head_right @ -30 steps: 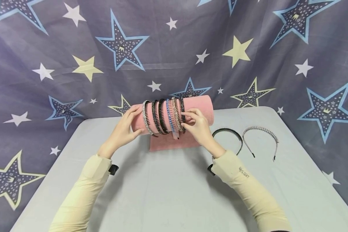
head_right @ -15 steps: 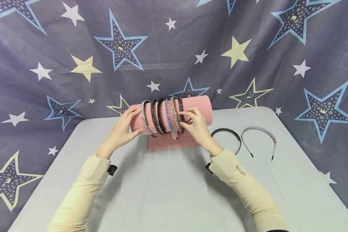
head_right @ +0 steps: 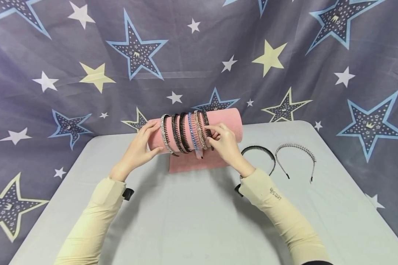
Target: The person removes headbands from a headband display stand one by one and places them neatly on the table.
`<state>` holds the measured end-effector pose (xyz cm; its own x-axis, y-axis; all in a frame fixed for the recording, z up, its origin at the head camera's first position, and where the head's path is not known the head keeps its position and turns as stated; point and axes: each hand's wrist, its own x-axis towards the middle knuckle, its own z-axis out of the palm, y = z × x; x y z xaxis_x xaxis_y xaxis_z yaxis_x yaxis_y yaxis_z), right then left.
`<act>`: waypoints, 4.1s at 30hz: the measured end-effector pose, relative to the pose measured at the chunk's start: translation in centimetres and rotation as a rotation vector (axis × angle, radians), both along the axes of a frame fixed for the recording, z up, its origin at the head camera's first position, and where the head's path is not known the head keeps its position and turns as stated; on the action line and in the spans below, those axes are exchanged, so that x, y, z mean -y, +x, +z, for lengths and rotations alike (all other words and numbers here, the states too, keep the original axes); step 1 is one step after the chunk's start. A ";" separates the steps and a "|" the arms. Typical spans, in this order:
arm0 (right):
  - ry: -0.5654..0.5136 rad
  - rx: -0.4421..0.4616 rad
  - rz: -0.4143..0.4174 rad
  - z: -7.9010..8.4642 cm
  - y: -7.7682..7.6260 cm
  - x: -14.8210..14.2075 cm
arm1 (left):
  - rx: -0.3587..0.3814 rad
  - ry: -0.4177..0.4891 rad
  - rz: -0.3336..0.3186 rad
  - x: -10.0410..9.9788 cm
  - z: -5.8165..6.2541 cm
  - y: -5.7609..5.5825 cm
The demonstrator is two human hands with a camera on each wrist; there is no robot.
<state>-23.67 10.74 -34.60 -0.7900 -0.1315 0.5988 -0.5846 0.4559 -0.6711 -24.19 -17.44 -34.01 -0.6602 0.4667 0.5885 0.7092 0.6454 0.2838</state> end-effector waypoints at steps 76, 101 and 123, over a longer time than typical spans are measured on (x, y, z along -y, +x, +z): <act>-0.049 -0.045 -0.151 -0.2 -0.2 -6.9 | -0.002 -0.006 0.009 0.0 0.0 -0.2; -0.006 -0.029 -0.198 0.0 -0.1 -8.1 | -0.035 0.008 -0.019 0.1 -0.2 -0.2; 0.023 0.029 -0.298 0.4 -0.9 -11.2 | -0.032 0.005 -0.016 -0.1 -0.1 -0.3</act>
